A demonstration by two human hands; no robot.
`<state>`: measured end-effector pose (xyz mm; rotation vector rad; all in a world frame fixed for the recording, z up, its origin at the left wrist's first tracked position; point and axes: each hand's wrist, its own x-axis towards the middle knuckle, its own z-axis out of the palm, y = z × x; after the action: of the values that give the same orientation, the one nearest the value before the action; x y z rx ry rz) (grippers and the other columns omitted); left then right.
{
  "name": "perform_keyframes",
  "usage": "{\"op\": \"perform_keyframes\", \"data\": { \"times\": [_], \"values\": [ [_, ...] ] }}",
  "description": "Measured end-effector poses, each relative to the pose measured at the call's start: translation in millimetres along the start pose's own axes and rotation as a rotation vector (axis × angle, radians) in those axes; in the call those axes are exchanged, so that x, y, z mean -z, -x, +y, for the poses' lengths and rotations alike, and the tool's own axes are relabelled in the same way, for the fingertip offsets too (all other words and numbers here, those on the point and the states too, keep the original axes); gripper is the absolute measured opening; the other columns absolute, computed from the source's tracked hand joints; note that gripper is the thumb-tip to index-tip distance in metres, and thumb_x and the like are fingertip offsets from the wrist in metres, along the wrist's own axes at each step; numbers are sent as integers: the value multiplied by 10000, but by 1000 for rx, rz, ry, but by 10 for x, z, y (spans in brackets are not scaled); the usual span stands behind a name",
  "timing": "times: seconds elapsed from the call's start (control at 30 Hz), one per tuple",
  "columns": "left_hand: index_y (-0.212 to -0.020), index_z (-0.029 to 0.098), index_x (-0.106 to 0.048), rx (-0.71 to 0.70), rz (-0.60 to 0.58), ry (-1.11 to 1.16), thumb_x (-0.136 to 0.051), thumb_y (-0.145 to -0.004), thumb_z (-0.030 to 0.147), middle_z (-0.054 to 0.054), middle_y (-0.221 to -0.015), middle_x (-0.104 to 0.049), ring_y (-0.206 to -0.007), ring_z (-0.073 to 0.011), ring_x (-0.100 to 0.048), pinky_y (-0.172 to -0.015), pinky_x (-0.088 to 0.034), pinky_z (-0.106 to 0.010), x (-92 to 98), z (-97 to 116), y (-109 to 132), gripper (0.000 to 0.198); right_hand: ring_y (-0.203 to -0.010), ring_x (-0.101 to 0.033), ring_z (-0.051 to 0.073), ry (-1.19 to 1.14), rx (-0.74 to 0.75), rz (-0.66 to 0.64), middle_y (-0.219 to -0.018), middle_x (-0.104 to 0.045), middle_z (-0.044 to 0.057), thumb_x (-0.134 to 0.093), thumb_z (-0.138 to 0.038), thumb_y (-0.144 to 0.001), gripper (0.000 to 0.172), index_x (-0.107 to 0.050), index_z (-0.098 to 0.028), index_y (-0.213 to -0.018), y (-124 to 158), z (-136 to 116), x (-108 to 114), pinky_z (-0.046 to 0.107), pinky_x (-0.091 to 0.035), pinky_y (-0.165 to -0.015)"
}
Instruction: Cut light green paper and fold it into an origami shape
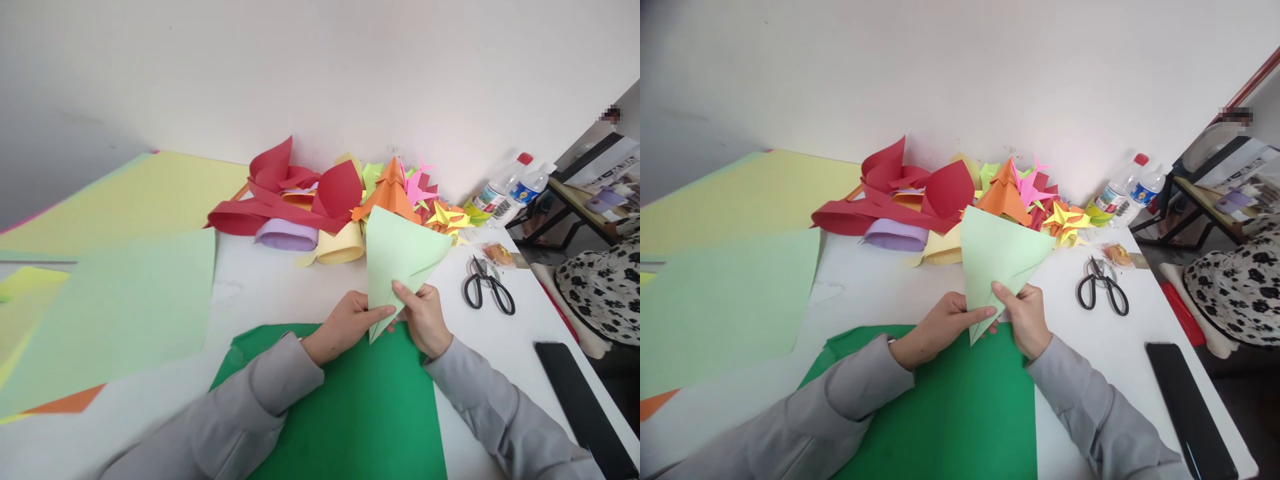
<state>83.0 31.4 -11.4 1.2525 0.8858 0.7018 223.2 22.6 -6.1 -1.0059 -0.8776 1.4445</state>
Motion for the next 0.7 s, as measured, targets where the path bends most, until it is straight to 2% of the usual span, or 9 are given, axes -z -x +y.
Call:
{"op": "perform_keyframes", "data": {
  "times": [0.13,0.23,0.43,0.57,0.7],
  "values": [
    [-599,119,-701,25,-12,21,-647,-718,470,-47,-565,-654,-498,-130,-536,-495,-421,-238,-1,11,9,375,-483,-581,153,37,115,106,-610,-695,44,-739,-421,-680,287,-689,-139,-675,-103,-42,89,277,-470,-460],
    [-595,120,-700,48,11,31,-651,-710,475,-47,-546,-645,-483,-129,-530,-485,-423,-239,-1,2,8,376,-572,-612,172,60,124,100,-667,-710,57,-734,-442,-678,313,-709,-136,-738,-150,-56,139,279,-474,-513],
    [-613,113,-695,60,91,93,-678,-683,466,-62,-592,-666,-496,-138,-541,-476,-427,-248,-10,4,5,360,-495,-531,128,135,98,34,-584,-648,0,-768,-403,-643,264,-690,-158,-707,-139,-30,169,257,-418,-484],
    [-599,116,-691,67,79,87,-678,-682,458,-48,-551,-644,-486,-134,-529,-476,-414,-244,-10,16,6,352,-492,-483,104,190,175,140,-503,-577,-22,-768,-383,-652,287,-639,-151,-543,-212,-50,257,251,-386,-518],
    [-601,116,-699,76,47,84,-686,-672,459,-57,-569,-660,-502,-137,-537,-493,-420,-245,2,3,-3,350,-519,-470,96,210,252,193,-511,-561,-30,-786,-358,-633,267,-642,-154,-539,-304,-108,355,245,-376,-550]
  ]
}}
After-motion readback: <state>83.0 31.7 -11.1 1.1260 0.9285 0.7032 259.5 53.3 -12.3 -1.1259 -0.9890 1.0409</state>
